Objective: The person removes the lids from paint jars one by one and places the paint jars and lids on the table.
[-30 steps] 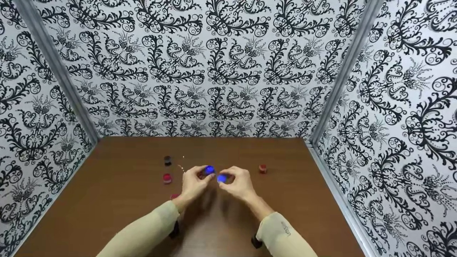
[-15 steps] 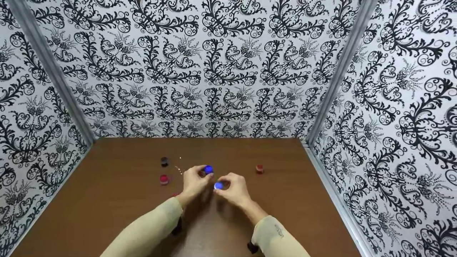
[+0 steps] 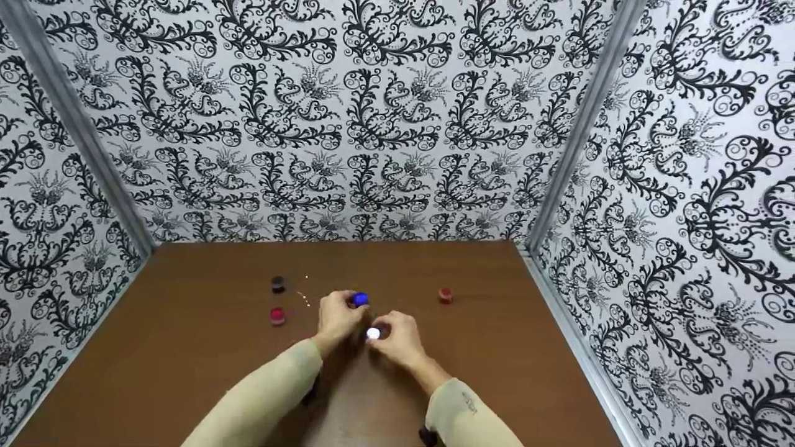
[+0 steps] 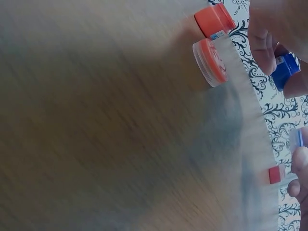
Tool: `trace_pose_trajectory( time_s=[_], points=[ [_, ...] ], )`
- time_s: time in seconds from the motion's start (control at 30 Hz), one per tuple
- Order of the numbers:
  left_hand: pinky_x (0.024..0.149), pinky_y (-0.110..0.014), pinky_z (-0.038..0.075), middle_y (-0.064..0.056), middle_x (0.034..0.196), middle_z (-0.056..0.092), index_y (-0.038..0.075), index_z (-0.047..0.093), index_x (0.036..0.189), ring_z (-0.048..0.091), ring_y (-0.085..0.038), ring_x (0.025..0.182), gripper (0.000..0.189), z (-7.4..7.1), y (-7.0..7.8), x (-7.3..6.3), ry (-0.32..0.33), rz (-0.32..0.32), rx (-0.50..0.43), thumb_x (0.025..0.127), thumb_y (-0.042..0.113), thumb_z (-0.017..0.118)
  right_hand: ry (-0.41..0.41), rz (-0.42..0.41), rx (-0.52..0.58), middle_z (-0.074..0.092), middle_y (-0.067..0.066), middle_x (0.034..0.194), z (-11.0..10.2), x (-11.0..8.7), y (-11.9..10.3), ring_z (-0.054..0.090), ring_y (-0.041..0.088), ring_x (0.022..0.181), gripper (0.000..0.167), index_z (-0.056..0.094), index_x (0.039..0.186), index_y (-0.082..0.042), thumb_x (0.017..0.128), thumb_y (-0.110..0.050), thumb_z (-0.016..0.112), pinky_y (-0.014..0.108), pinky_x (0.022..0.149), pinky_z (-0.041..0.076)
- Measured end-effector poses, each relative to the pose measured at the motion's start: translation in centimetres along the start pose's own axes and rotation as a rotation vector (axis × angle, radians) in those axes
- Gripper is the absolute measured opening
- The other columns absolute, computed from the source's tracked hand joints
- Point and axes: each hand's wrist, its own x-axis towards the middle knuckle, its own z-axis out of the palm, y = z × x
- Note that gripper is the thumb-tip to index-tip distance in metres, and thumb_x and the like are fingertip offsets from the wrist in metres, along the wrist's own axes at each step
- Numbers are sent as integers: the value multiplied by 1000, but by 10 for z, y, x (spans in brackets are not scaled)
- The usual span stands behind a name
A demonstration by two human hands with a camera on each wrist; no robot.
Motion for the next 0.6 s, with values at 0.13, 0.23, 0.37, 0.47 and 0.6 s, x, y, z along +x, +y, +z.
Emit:
trace_pose_trajectory(
  time_s=[0.13, 0.23, 0.37, 0.47, 0.6],
  points=[
    [93, -52, 66, -11, 100, 88, 11, 87, 98, 84, -36, 98, 17, 6, -2, 0, -2, -33, 46, 84, 17, 95, -11, 26, -7, 79, 12, 93, 4, -1, 1, 76, 13, 81, 31, 85, 103, -2, 79, -13, 101, 22, 75, 62],
    [91, -53, 66, -11, 96, 87, 12, 86, 91, 83, -36, 95, 15, 10, -3, 1, -14, -69, 76, 82, 16, 95, -4, 17, -30, 80, 12, 92, 8, -2, 3, 73, 12, 81, 31, 85, 102, -2, 78, -13, 101, 23, 75, 60],
    [90, -54, 66, -13, 93, 86, 11, 82, 87, 83, -37, 93, 14, 14, -4, 3, -45, -109, 95, 81, 14, 95, 13, 15, -71, 79, 6, 87, 11, -1, 5, 68, 9, 79, 28, 86, 98, -6, 76, -13, 101, 23, 73, 56],
    [90, -54, 65, -14, 94, 85, 11, 82, 87, 82, -37, 95, 13, 16, -3, 5, -73, -141, 109, 81, 14, 93, 8, 38, -85, 78, 3, 86, 12, 0, 4, 65, 7, 79, 27, 86, 98, -7, 76, -13, 101, 23, 74, 54],
    [91, -53, 65, -15, 97, 85, 10, 83, 91, 82, -38, 96, 15, 18, -2, 8, -97, -174, 136, 81, 14, 93, -10, 58, -89, 79, 3, 88, 13, 2, 4, 65, 6, 79, 27, 86, 98, -6, 77, -14, 100, 23, 73, 55]
  ],
)
